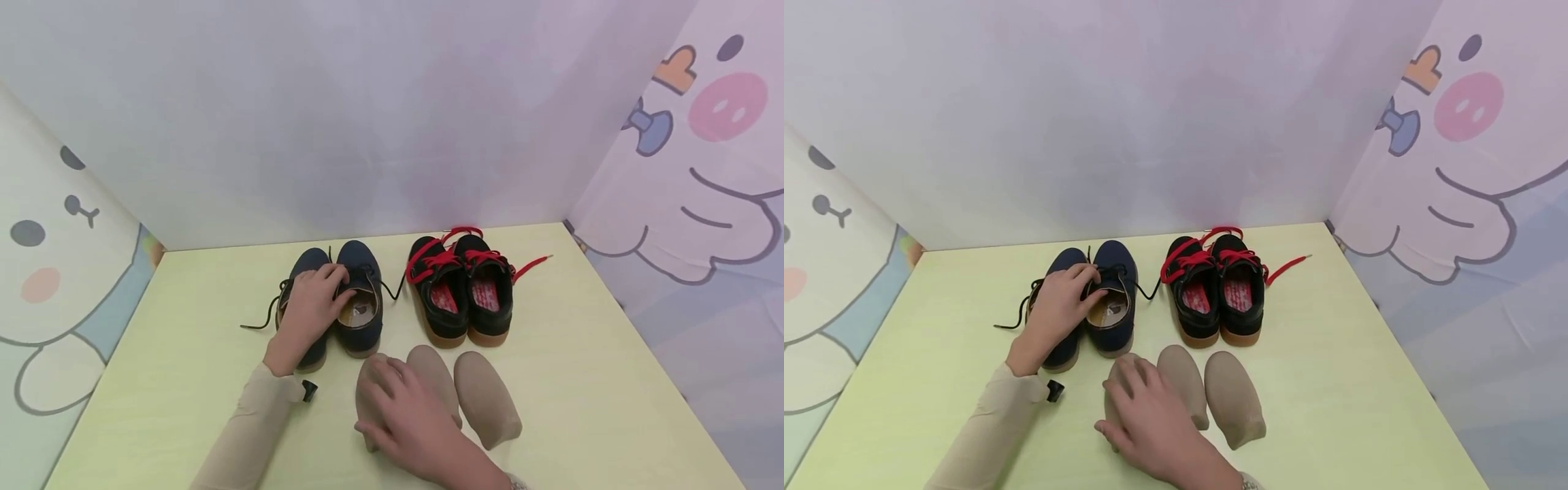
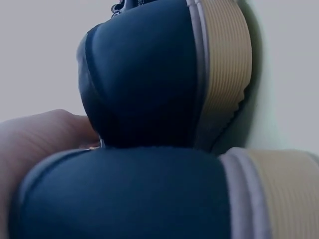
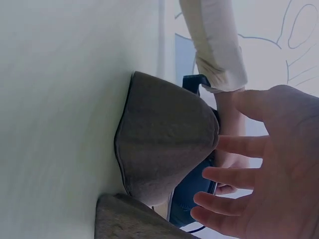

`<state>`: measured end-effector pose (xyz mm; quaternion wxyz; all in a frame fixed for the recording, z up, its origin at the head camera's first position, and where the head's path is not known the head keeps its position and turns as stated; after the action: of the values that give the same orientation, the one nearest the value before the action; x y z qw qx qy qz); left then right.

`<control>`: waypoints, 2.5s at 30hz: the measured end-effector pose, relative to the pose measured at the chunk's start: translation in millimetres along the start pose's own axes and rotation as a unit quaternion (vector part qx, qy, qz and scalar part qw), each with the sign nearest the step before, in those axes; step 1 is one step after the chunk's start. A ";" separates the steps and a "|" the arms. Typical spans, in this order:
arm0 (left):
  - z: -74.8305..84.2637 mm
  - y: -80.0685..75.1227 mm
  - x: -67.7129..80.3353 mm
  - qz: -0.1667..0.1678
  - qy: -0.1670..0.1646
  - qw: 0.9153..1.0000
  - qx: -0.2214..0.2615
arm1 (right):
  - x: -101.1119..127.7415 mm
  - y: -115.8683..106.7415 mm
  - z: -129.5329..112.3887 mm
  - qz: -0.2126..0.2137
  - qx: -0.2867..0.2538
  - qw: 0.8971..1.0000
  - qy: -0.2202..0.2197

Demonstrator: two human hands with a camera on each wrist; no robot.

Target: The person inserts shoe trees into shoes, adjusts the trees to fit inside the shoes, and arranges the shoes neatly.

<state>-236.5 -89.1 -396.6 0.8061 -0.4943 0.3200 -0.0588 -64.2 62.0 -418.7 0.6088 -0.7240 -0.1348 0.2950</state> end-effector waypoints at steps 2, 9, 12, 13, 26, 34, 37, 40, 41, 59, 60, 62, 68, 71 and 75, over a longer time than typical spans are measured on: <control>0.0 0.8 0.2 0.005 0.000 1.000 0.002 | 3.9 0.9 -0.7 -0.011 -0.007 1.000 -0.004; 0.5 -0.3 -3.1 0.012 -0.002 1.000 0.016 | 12.0 7.6 0.1 -0.074 -0.028 0.997 -0.009; -1.5 -0.2 -4.0 0.014 -0.008 1.000 0.025 | 14.0 9.9 -0.6 -0.074 -0.014 0.997 -0.023; -2.2 -0.4 -4.0 0.014 -0.011 0.999 0.028 | 14.6 10.5 -1.0 -0.072 -0.009 0.997 -0.028; -2.7 0.4 -6.5 0.006 -0.028 0.998 0.050 | 20.8 17.6 -0.4 -0.047 0.012 0.998 -0.044; -3.2 1.4 -4.9 0.008 -0.029 0.998 0.051 | 22.6 17.8 -0.4 -0.052 0.003 0.997 -0.053; -3.9 1.4 -5.2 0.008 -0.027 0.998 0.052 | 21.8 16.5 -1.5 -0.057 0.002 0.997 -0.056; -4.7 1.7 -5.9 0.007 -0.029 0.998 0.054 | 20.7 13.6 -2.4 -0.057 -0.001 0.997 -0.054; -4.9 1.7 -6.1 0.008 -0.031 0.998 0.055 | 20.5 12.8 -2.6 -0.056 -0.004 0.997 -0.053; -8.2 -1.9 -4.4 0.007 -0.053 0.996 0.065 | 18.4 7.5 -4.7 -0.051 -0.065 0.994 -0.072; -8.4 -2.0 -4.4 0.007 -0.053 0.996 0.066 | 18.4 7.4 -4.7 -0.048 -0.065 0.994 -0.073; -8.3 -2.9 -4.4 0.009 -0.052 0.996 0.066 | 18.2 6.1 -4.6 -0.042 -0.066 0.994 -0.075; -8.3 -2.4 -4.2 0.008 -0.051 0.997 0.065 | 19.2 1.5 -4.1 -0.028 -0.071 0.994 -0.077; -8.3 -1.6 -4.5 0.007 -0.053 0.997 0.063 | 18.9 -0.3 -3.9 -0.029 -0.074 0.994 -0.079; -8.1 -1.1 -5.0 0.006 -0.055 0.997 0.063 | 17.9 -3.1 -3.7 -0.032 -0.074 0.993 -0.085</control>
<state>-244.8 -93.7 -395.9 0.8521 -0.4433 0.2745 -0.0464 -47.3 69.6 -420.1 0.5490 -0.7349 -0.2306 0.3247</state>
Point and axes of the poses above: each hand's wrist, its own x-axis away from the middle knuckle, its own y-axis out of the palm, z = x × y, the point moved 6 cm from there along -x, towards the middle knuckle, and after that the axes turned 8 degrees about x, right-handed, at the moved point
